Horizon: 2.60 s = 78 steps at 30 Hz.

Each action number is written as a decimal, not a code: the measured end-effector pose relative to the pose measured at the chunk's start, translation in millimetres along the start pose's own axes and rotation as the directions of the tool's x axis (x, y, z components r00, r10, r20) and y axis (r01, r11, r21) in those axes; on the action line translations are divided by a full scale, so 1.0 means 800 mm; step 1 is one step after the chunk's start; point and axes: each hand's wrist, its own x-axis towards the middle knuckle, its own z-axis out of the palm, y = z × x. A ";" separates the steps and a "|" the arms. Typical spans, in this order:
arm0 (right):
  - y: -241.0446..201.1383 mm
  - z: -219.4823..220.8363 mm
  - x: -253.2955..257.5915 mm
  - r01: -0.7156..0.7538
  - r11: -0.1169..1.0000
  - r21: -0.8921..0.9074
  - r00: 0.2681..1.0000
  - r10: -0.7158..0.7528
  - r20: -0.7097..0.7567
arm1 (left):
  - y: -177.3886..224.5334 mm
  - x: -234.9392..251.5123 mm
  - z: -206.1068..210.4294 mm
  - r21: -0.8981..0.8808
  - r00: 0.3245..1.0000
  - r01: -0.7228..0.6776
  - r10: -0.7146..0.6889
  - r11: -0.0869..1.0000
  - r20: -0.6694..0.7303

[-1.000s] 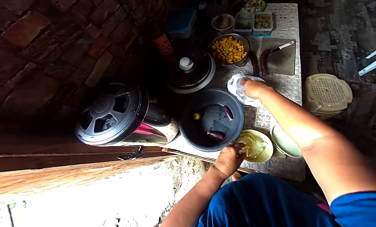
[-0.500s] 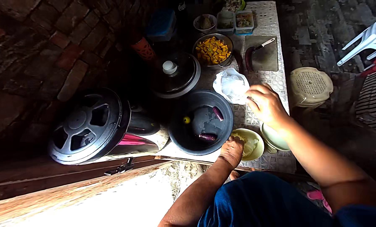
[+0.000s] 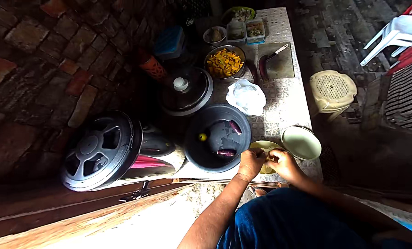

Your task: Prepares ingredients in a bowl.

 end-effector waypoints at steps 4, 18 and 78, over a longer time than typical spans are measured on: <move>0.000 -0.012 0.010 0.066 0.994 -0.087 0.998 -0.066 0.005 | -0.007 -0.003 0.000 -0.024 1.000 -0.006 0.005 1.000 -0.008; 0.011 0.009 -0.012 0.005 0.986 -0.164 0.999 -0.014 -0.051 | -0.027 0.004 0.018 -0.098 0.994 0.095 -0.089 0.991 0.066; 0.019 -0.045 0.020 -0.053 0.878 -0.477 0.968 0.162 0.190 | -0.039 -0.011 0.007 -0.031 0.930 -0.260 0.242 0.965 -0.277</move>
